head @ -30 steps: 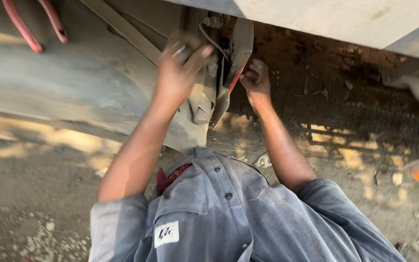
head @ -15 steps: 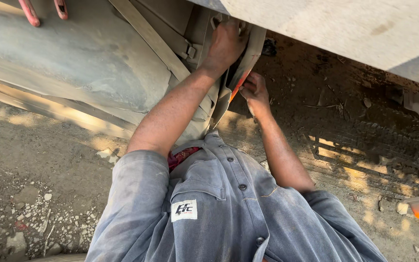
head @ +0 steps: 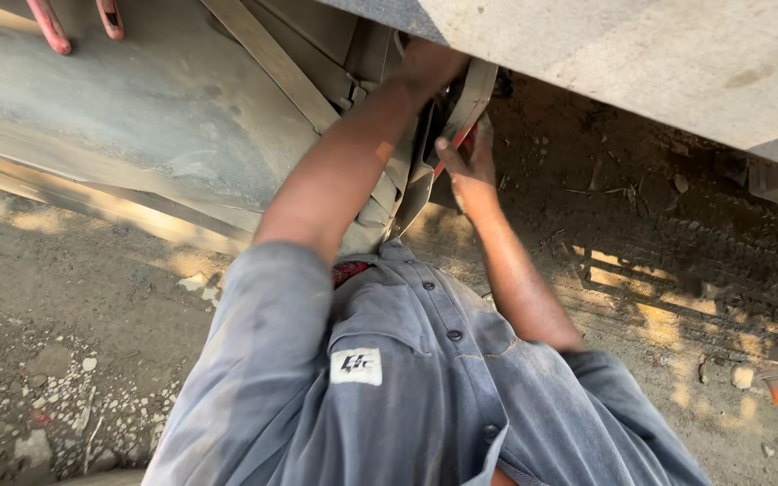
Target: The person works under a vehicle, using pliers and a wrench to manipulate a metal bracket and fasteners near the wheel well. They repeatedly adjust the tool position and tighten components while crouching.
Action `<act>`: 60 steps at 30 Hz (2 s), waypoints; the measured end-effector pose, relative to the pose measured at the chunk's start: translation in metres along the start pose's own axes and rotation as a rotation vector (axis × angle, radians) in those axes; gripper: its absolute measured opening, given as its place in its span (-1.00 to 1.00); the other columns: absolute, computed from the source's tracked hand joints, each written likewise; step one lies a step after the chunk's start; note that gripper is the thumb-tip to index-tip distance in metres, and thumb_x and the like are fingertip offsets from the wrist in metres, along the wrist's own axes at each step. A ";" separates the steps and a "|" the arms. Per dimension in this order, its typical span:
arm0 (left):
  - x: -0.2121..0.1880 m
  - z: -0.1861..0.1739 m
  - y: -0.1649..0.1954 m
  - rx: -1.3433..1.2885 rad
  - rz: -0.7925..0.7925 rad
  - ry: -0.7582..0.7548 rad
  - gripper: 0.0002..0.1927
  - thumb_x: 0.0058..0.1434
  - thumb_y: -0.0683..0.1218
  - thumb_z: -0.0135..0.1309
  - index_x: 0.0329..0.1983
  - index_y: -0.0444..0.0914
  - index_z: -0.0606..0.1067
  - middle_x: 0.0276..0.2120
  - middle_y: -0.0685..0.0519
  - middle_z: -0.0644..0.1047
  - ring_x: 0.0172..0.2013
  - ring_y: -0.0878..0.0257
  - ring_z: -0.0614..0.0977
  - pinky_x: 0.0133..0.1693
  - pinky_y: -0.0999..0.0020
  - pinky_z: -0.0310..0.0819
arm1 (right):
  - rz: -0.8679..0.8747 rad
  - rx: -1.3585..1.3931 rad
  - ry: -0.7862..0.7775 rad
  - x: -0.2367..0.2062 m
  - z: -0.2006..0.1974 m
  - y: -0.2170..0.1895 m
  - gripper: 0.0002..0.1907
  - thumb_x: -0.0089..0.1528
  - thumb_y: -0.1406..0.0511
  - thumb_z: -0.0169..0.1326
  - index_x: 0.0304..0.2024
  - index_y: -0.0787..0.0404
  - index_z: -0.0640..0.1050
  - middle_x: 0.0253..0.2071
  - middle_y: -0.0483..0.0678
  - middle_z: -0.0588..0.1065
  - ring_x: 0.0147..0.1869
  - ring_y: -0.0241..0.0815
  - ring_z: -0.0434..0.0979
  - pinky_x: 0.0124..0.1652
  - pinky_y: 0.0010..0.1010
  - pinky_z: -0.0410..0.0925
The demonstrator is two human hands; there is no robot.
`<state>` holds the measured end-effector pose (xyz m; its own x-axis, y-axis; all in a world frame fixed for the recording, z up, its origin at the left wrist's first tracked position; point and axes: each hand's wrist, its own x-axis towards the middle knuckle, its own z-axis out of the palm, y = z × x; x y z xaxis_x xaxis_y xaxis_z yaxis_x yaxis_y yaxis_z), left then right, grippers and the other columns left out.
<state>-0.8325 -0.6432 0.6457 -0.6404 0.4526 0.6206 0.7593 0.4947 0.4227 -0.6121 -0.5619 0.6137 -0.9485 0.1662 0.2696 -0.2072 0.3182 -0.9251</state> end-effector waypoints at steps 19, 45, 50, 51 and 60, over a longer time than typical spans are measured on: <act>0.036 0.003 -0.007 -0.066 -0.365 -0.483 -0.84 0.39 -0.25 -0.06 -0.04 -0.37 0.50 -0.23 -0.27 0.60 -0.33 -0.03 0.66 -0.33 0.08 0.55 | -0.117 -0.472 -0.041 0.068 -0.031 -0.068 0.05 0.21 0.21 0.46 0.45 0.38 0.02 0.28 0.33 0.41 0.36 0.14 0.47 0.27 -0.14 0.36; -0.081 -0.069 0.078 -0.105 0.084 0.253 -0.75 0.41 -0.25 -0.08 0.09 -0.36 0.19 -0.25 -0.32 0.56 -0.28 -0.23 0.67 -0.33 -0.01 0.60 | -0.204 -0.558 -0.134 0.078 -0.050 -0.067 -0.40 0.50 0.10 0.02 0.47 0.18 0.16 0.36 0.25 0.43 0.38 0.20 0.51 0.33 -0.02 0.37; -0.106 -0.072 0.090 -0.048 -0.020 0.235 -0.77 0.33 -0.29 -0.11 0.03 -0.31 0.24 -0.24 -0.31 0.56 -0.20 -0.32 0.65 -0.12 -0.08 0.52 | -0.174 -0.611 -0.146 0.090 -0.045 -0.067 -0.40 0.48 0.09 0.04 0.45 0.16 0.18 0.31 0.26 0.43 0.33 0.18 0.52 0.29 -0.03 0.35; -0.109 -0.074 0.091 -0.003 0.044 0.321 -0.75 0.28 -0.29 -0.09 0.01 -0.29 0.24 -0.23 -0.30 0.56 -0.16 -0.35 0.64 -0.05 -0.08 0.49 | -0.198 -0.616 -0.137 0.091 -0.044 -0.068 -0.41 0.49 0.10 0.05 0.44 0.17 0.18 0.29 0.27 0.43 0.30 0.19 0.53 0.25 -0.02 0.37; -0.073 -0.062 0.084 -0.009 -0.027 0.250 -0.74 0.36 -0.29 -0.09 0.09 -0.34 0.24 -0.32 -0.27 0.59 -0.24 -0.28 0.64 0.10 -0.09 0.49 | -0.255 -0.616 -0.133 0.102 -0.050 -0.052 -0.41 0.46 0.10 0.02 0.43 0.15 0.18 0.07 0.18 0.60 -0.01 0.10 0.70 0.08 -0.05 0.52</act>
<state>-0.7153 -0.6805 0.6768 -0.6127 0.2408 0.7528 0.7441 0.4966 0.4468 -0.6855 -0.5146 0.7028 -0.9174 -0.0883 0.3880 -0.2917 0.8124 -0.5048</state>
